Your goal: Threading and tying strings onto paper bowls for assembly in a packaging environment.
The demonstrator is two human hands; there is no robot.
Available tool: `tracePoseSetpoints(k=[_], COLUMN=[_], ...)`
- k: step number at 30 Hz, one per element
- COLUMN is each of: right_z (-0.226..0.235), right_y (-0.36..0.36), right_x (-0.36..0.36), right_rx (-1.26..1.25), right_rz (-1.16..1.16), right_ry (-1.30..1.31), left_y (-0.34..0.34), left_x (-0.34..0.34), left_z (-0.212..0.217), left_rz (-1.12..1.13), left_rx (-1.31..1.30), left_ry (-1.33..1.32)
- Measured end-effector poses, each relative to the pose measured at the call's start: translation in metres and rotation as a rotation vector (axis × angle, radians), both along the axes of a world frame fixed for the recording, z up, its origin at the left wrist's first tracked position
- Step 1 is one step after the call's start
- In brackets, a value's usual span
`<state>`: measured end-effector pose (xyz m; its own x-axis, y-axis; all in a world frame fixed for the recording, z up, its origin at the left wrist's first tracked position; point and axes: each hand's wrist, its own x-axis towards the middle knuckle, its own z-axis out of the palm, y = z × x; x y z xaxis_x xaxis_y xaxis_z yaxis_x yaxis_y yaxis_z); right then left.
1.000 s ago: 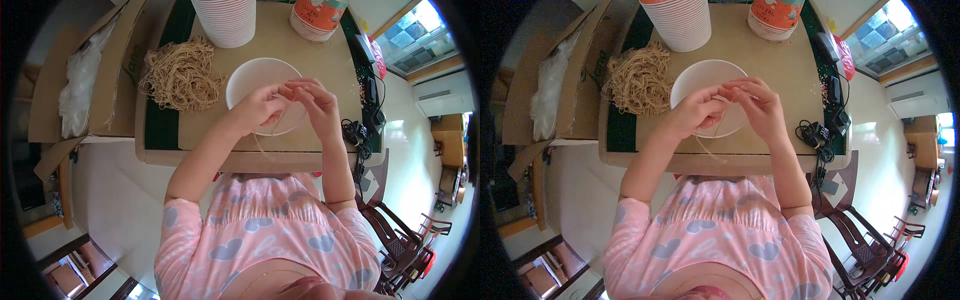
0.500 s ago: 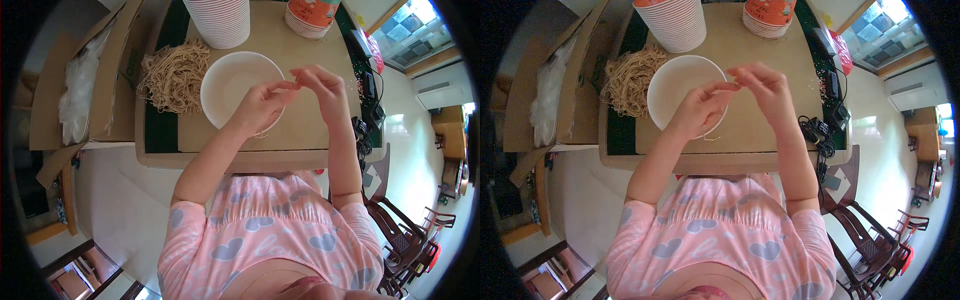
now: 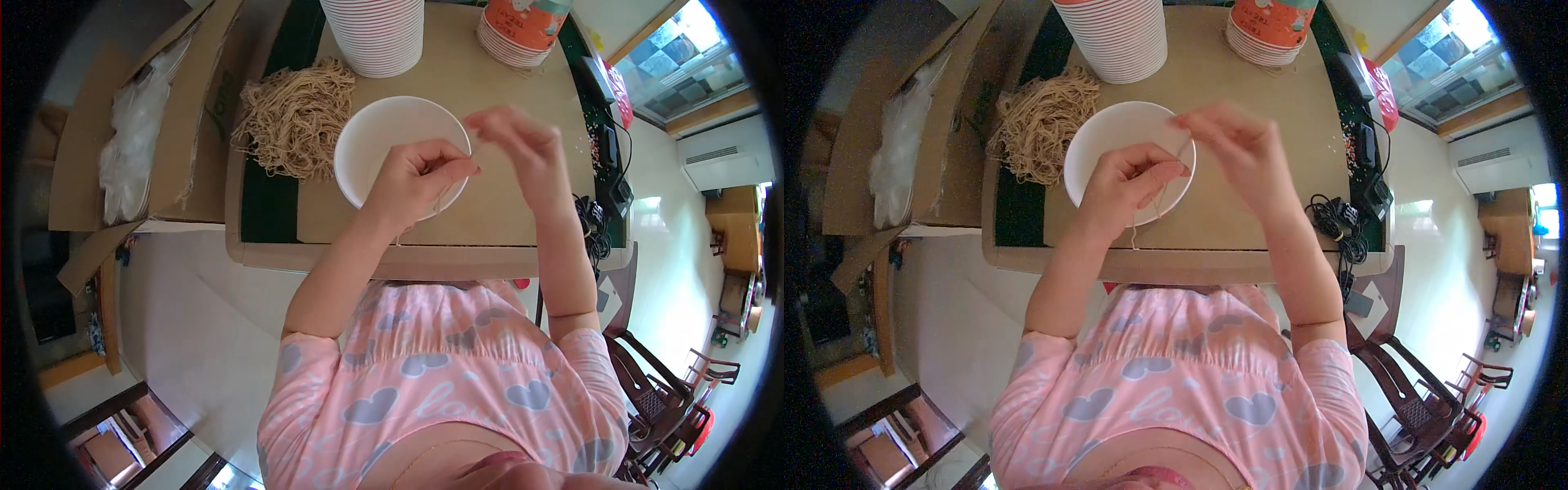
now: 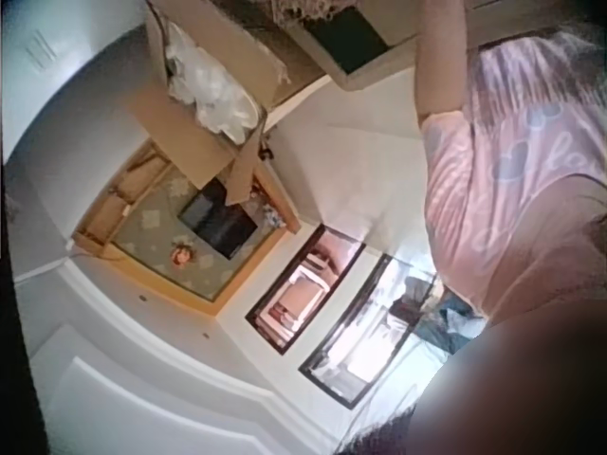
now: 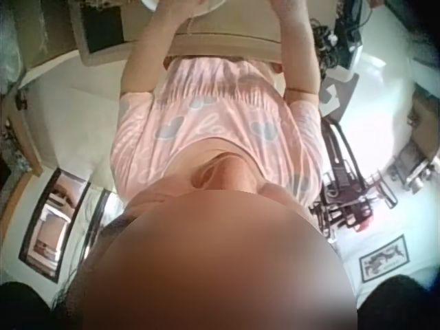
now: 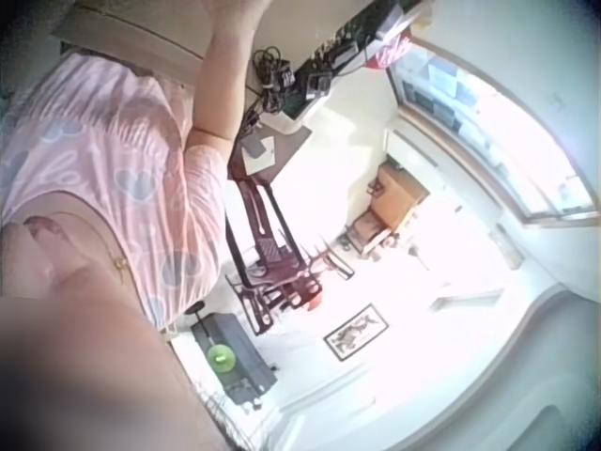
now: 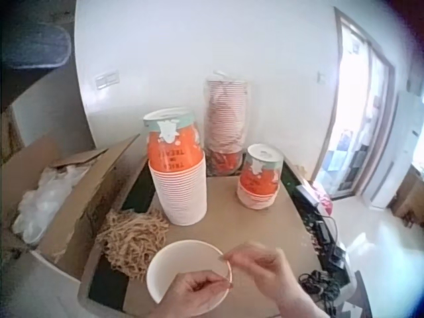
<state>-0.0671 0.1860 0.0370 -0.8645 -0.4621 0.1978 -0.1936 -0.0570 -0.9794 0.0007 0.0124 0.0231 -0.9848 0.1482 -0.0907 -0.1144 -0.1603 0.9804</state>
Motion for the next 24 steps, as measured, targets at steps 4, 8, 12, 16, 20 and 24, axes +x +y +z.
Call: tracePoseSetpoints(k=[4, 8, 12, 16, 20, 24], right_z=[0.007, 0.015, 0.023, 0.023, 0.023, 0.021], right_y=[0.019, 0.01, 0.003, 0.003, 0.004, 0.002], right_x=[-0.013, -0.004, -0.005, -0.007, -0.01, -0.008], right_rx=[-0.042, -0.003, 0.267, 0.344, 0.347, 0.41], right_rz=[-0.054, 0.222, 0.209, 0.214, 0.239, 0.238], right_ry=[0.001, 0.184, 0.485, 0.532, 0.662, 0.674], left_y=[-0.007, -0.01, -0.006, -0.01, -0.011, -0.011], left_x=[0.003, 0.003, 0.003, 0.003, 0.004, 0.003], left_z=[-0.005, -0.009, -0.004, -0.008, -0.007, -0.01], left_rz=[0.034, -0.009, 0.016, -0.011, -0.048, -0.02], left_rx=[0.033, 0.144, 0.121, 0.122, 0.138, 0.103], left_ry=[0.028, -0.035, -0.033, -0.032, -0.054, -0.029])
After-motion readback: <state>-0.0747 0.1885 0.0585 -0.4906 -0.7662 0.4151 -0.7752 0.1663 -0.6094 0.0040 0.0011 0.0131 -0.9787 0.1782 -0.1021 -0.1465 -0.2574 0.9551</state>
